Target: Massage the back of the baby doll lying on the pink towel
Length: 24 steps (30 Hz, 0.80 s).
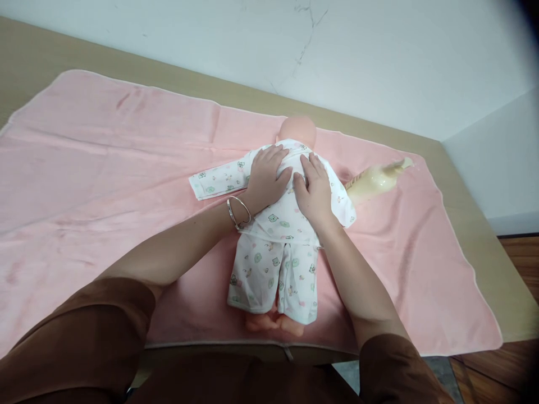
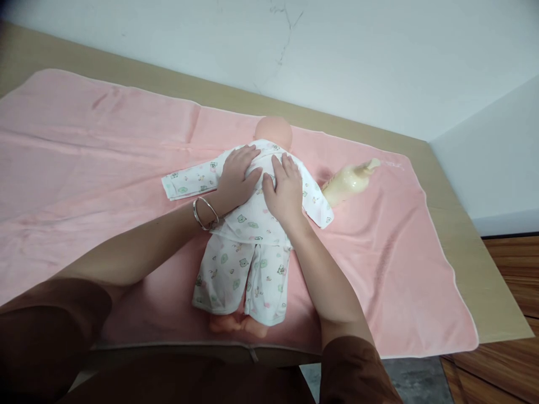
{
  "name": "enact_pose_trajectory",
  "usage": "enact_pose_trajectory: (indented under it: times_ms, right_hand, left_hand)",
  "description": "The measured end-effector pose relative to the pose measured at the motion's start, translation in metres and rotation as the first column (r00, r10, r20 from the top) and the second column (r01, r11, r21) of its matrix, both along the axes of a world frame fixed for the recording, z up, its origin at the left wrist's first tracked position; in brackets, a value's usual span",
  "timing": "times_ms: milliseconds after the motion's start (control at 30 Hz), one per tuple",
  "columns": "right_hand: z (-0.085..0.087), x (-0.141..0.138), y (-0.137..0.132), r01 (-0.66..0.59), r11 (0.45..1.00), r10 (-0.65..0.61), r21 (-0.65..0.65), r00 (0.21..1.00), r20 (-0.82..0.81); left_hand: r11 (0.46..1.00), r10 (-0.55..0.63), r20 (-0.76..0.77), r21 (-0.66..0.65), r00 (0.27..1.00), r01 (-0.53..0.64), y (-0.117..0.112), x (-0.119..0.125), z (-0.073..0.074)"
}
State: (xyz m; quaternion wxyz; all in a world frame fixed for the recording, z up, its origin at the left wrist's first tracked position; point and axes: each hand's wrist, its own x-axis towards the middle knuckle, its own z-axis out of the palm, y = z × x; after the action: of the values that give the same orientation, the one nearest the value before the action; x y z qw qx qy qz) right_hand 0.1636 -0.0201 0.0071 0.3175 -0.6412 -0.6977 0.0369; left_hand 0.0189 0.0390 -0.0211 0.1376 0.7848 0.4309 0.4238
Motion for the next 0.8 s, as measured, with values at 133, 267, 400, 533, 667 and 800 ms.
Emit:
enact_pose_trajectory:
  times_ms: [133,267,400,533,667,800]
  right_hand:
    - [-0.0004,0.0003,0.0009,-0.005,1.0,0.005,0.001,1.0,-0.013]
    - [-0.0006,0.0004,0.0011,-0.009,1.0,0.009,0.0,1.0,-0.021]
    - [-0.0009,0.0002,0.0007,-0.005,1.0,0.005,0.005,1.0,-0.013]
    - [-0.0015,0.0007,0.0009,-0.008,1.0,0.007,0.015,1.0,0.01]
    - [-0.0009,0.0007,0.0009,-0.008,1.0,0.008,0.009,1.0,0.015]
    - [-0.0006,0.0006,0.0012,-0.013,1.0,0.013,0.004,1.0,0.005]
  left_hand:
    - [1.0,0.003,0.005,0.008,1.0,-0.003,0.0004,-0.0001,-0.0006]
    - [1.0,0.004,0.006,0.007,1.0,-0.004,0.0004,-0.0002,-0.0005]
    - [1.0,0.006,0.007,0.014,1.0,-0.006,0.0004,-0.0002,-0.0004]
    - [1.0,0.005,0.002,0.013,1.0,-0.005,0.0006,0.0002,-0.0002]
    - [1.0,0.0,0.005,-0.003,1.0,0.0,0.0006,0.0005,0.0002]
    - [1.0,-0.005,0.005,-0.004,1.0,0.005,0.0015,0.0003,-0.0004]
